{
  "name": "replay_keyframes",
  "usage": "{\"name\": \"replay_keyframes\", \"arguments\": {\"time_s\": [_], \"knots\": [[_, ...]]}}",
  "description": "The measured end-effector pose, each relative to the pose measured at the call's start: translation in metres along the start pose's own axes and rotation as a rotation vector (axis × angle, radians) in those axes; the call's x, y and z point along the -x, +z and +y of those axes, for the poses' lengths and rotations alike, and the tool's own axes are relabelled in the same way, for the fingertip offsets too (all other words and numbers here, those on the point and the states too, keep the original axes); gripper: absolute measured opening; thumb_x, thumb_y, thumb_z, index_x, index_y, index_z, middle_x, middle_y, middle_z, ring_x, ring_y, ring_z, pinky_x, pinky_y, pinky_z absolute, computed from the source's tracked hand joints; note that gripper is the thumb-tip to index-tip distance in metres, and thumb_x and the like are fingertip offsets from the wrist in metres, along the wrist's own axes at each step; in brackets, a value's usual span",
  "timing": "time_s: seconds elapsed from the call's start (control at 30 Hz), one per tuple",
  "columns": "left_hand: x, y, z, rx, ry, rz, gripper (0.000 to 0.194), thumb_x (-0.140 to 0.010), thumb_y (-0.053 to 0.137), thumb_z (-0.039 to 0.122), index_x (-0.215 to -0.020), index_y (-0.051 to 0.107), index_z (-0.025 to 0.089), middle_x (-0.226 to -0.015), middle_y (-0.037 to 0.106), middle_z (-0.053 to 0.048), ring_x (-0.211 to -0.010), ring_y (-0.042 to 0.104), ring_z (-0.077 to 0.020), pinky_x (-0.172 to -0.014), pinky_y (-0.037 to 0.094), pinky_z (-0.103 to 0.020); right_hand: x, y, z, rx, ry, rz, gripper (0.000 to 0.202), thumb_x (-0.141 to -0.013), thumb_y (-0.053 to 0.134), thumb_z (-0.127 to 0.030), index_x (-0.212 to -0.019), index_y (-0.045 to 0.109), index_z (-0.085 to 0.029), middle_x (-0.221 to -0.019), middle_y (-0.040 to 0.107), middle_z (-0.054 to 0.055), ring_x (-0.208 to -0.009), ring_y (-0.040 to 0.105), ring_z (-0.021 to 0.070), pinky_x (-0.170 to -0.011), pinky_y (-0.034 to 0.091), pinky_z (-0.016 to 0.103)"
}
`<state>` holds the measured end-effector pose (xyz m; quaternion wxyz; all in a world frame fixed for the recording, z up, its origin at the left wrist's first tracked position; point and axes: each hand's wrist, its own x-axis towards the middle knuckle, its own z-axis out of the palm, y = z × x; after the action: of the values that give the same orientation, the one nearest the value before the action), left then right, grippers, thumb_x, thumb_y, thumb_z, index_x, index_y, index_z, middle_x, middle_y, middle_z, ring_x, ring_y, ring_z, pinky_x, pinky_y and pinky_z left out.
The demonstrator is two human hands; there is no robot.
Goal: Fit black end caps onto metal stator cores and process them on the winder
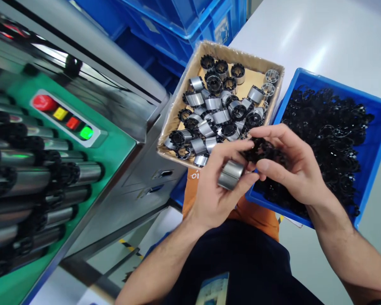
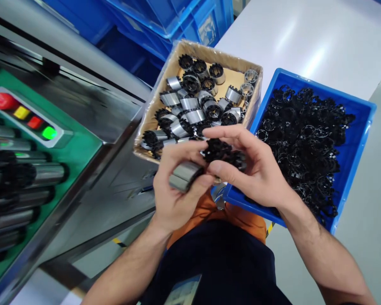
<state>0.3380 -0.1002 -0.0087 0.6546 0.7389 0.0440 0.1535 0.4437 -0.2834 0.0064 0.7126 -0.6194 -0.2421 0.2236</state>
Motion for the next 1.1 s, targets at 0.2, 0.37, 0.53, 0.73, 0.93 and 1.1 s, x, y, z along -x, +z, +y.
{"name": "replay_keyframes", "arguments": {"time_s": [0.2,0.37,0.53,0.73,0.93,1.1], "knots": [[-0.002,0.005,0.001,0.492,-0.351,-0.04,0.046,-0.111,0.082,0.067,-0.098,0.068,0.025,-0.079,0.062,0.002,-0.06,0.057,-0.014,-0.053,0.046,-0.027,0.002,0.002,0.005,-0.144,-0.001,-0.011,0.058,-0.086,0.113,-0.055,-0.12,0.073,-0.031,-0.119,0.087,0.004,-0.092,0.087,0.0248,-0.079,0.078,0.04],[0.005,0.01,-0.001,0.59,-0.484,-0.159,0.057,-0.109,0.074,0.081,-0.1,0.065,0.025,-0.078,0.061,0.0,-0.064,0.063,-0.0177,-0.054,0.051,-0.03,0.003,0.016,0.013,-0.124,-0.021,0.055,0.061,-0.08,0.116,-0.058,-0.1,0.065,-0.03,-0.113,0.086,0.003,-0.081,0.083,0.0223,-0.062,0.075,0.037],[0.002,0.015,0.003,0.674,-0.509,-0.158,0.055,-0.101,0.089,0.071,-0.102,0.06,0.025,-0.071,0.053,0.006,-0.055,0.054,-0.0123,-0.048,0.044,-0.024,0.003,0.011,0.007,-0.062,-0.051,0.013,0.046,-0.086,0.114,-0.05,-0.107,0.078,-0.03,-0.097,0.083,0.0,-0.063,0.072,0.0167,-0.059,0.071,0.035],[-0.002,0.024,0.002,0.628,-0.342,-0.164,0.05,-0.098,0.104,0.043,-0.11,0.058,0.028,-0.079,0.073,0.007,-0.058,0.06,-0.0098,-0.055,0.049,-0.023,0.001,0.001,0.017,-0.249,0.008,-0.047,0.038,-0.101,0.101,-0.056,-0.118,0.079,-0.03,-0.105,0.087,0.0,-0.053,0.061,0.0108,-0.051,0.061,0.029],[0.007,0.018,-0.001,0.37,-0.281,-0.121,0.032,-0.114,0.085,0.053,-0.111,0.068,0.026,-0.077,0.068,0.004,-0.061,0.058,-0.0135,-0.06,0.045,-0.03,0.001,-0.007,0.021,-0.237,-0.05,0.03,0.028,-0.101,0.101,-0.047,-0.114,0.082,-0.031,-0.099,0.087,-0.002,-0.047,0.055,0.0105,-0.047,0.059,0.029],[0.017,0.004,-0.005,0.295,-0.176,-0.05,0.034,-0.11,0.085,0.058,-0.109,0.07,0.027,-0.08,0.061,0.002,-0.067,0.056,-0.0169,-0.07,0.05,-0.037,-0.001,-0.014,0.014,0.01,-0.112,0.044,0.032,-0.085,0.114,-0.035,-0.114,0.098,-0.034,-0.099,0.089,0.002,-0.064,0.069,0.0162,-0.061,0.067,0.034]]}}
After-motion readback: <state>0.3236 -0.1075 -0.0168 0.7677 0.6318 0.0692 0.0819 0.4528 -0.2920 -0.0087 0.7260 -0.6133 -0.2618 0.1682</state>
